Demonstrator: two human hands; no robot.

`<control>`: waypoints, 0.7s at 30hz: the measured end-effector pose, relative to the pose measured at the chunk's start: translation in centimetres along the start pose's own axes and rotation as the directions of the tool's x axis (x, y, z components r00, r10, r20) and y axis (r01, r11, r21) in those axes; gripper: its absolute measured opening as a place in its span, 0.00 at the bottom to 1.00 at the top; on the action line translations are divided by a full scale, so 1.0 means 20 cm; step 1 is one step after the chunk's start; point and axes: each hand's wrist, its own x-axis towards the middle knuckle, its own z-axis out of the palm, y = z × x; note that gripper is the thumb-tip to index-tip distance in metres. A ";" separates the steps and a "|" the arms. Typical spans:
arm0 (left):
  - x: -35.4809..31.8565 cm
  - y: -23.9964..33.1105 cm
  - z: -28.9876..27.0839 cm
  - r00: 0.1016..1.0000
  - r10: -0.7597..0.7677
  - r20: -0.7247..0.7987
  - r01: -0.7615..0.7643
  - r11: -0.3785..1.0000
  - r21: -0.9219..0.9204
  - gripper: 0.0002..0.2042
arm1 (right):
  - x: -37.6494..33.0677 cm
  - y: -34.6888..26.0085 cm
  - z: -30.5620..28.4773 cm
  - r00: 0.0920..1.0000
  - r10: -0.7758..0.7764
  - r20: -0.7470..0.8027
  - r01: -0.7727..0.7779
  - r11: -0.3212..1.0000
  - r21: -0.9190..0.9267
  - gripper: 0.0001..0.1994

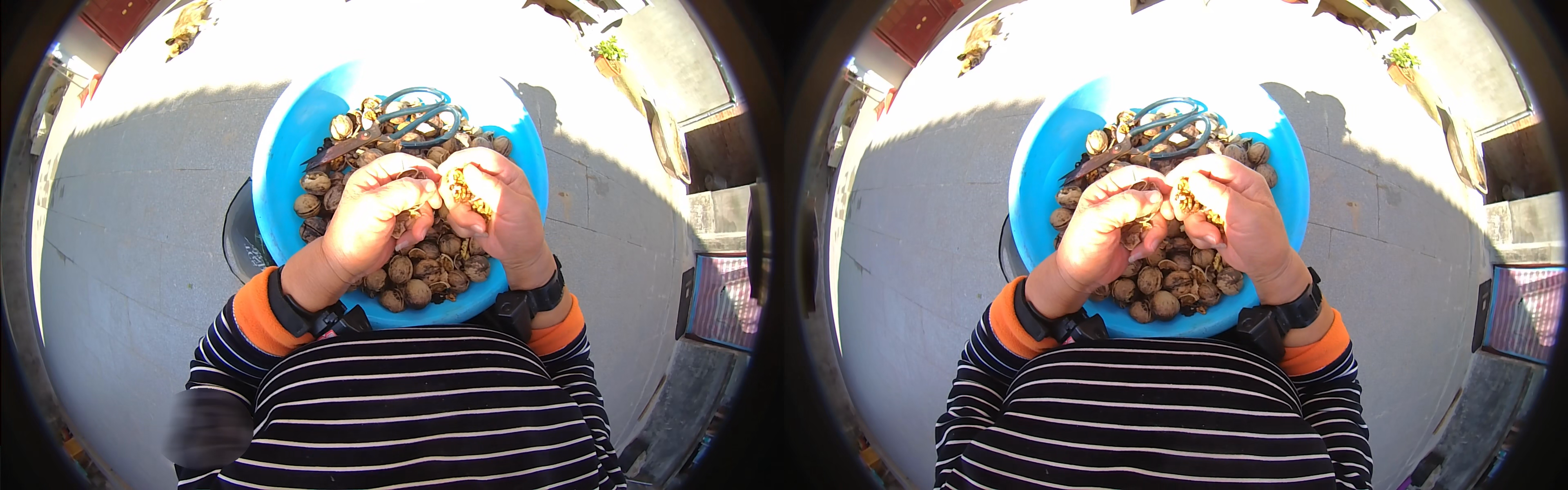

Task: The person repeatedly picks up nut-like items from a blue bowl, cracks them open by hand, and removes the inner kernels. The shells are discarded back into the bowl while the kernels are set aside. A pair of scissors is visible in the bowl but not used during the clip.

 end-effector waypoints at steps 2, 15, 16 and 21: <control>0.00 -0.01 0.00 1.000 0.025 -0.009 -0.025 0.999 -0.024 0.06 | 0.00 0.01 0.01 1.000 -0.013 -0.026 0.011 0.997 -0.077 0.10; 0.00 -0.04 -0.02 0.996 0.084 -0.024 -0.081 0.993 0.084 0.03 | 0.01 0.04 0.02 0.981 -0.149 -0.124 0.074 0.880 -0.469 0.06; 0.00 -0.04 -0.02 0.996 0.088 -0.026 -0.085 0.992 0.092 0.03 | 0.01 0.05 0.01 0.979 -0.156 -0.128 0.077 0.876 -0.476 0.06; 0.00 -0.03 -0.01 0.997 0.067 -0.050 -0.058 0.987 0.149 0.02 | 0.00 0.04 0.01 0.984 -0.128 -0.126 0.055 0.883 -0.467 0.07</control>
